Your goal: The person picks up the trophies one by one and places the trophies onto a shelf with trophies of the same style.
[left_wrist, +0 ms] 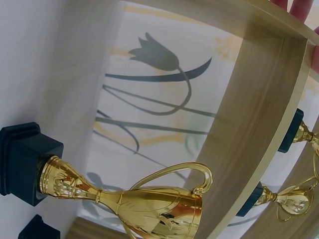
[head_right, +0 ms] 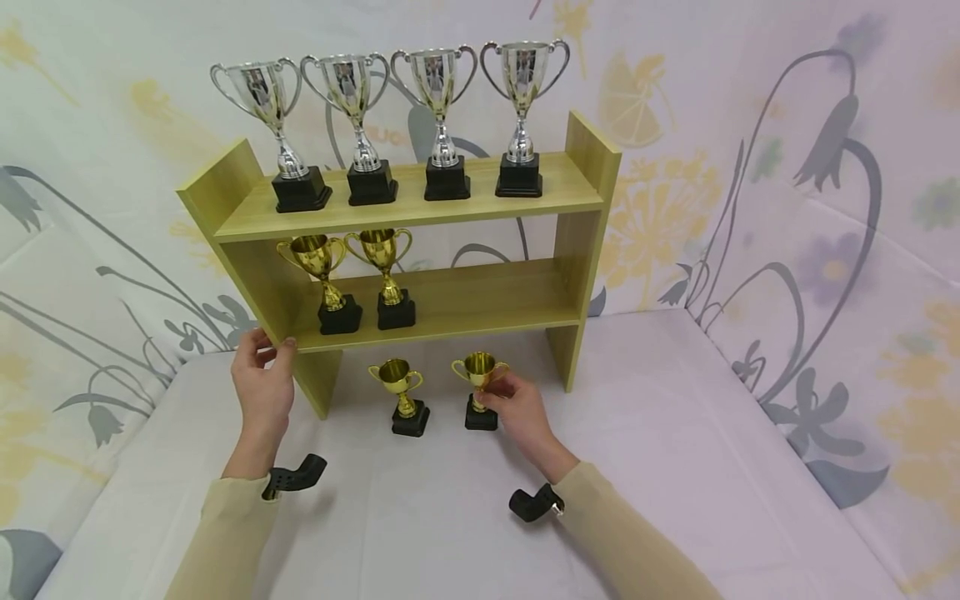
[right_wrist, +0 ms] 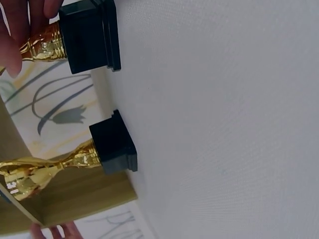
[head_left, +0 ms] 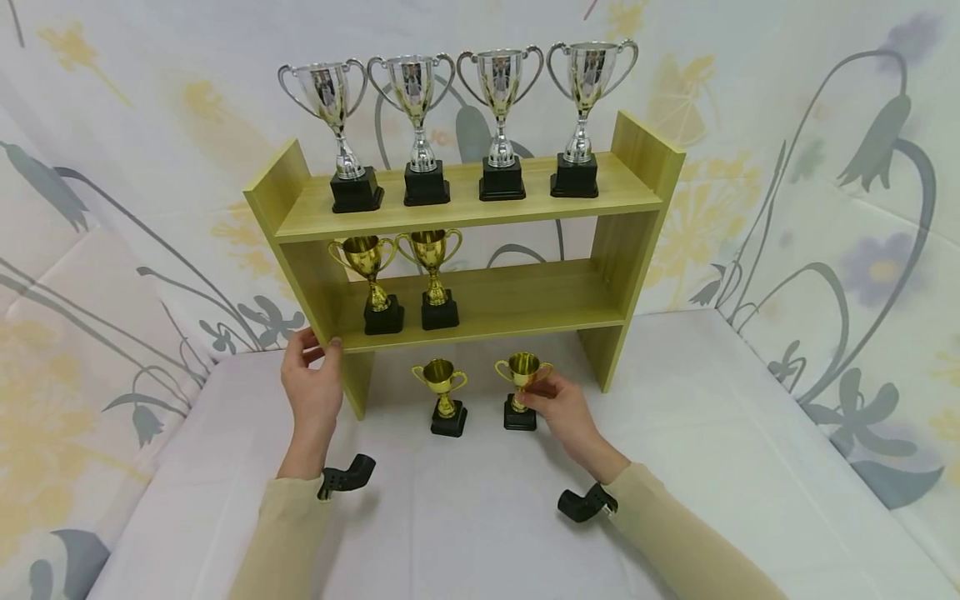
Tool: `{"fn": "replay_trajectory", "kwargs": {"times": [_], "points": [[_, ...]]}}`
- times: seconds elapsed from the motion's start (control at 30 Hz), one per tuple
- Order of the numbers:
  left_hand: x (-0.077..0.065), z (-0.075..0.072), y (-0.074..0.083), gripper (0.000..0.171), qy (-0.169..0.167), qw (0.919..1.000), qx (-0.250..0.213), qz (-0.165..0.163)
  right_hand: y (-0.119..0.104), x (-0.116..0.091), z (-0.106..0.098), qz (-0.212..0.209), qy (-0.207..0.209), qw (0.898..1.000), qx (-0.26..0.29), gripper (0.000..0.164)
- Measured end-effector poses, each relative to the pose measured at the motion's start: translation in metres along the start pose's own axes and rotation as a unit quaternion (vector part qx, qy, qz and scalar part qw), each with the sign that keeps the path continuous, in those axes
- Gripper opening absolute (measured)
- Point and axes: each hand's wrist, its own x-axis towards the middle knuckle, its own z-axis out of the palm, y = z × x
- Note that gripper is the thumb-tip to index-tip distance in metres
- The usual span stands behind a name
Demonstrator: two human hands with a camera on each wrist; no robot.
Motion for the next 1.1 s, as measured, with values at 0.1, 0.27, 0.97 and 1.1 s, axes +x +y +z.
{"fn": "replay_trajectory", "kwargs": {"times": [0.1, 0.27, 0.97, 1.1], "points": [[0.0003, 0.0002, 0.0006, 0.030, 0.001, 1.0000, -0.002, -0.001, -0.0005, 0.0010, 0.0004, -0.003, 0.005, 1.000, -0.026, 0.023], [0.0002, 0.0004, 0.0010, 0.030, 0.001, 1.0000, 0.001, -0.004, -0.0026, 0.0020, 0.0014, -0.005, 0.005, 0.999, -0.045, 0.019], [-0.0013, 0.0007, -0.0009, 0.031, 0.000, 1.0000, 0.002, -0.003, -0.0009, -0.0051, 0.0041, -0.002, 0.026, 0.999, -0.033, 0.021], [-0.0016, 0.0009, -0.0011, 0.032, 0.001, 1.0000, 0.001, -0.001, 0.0008, -0.0052, 0.0041, -0.008, 0.027, 0.999, -0.036, 0.020]]}}
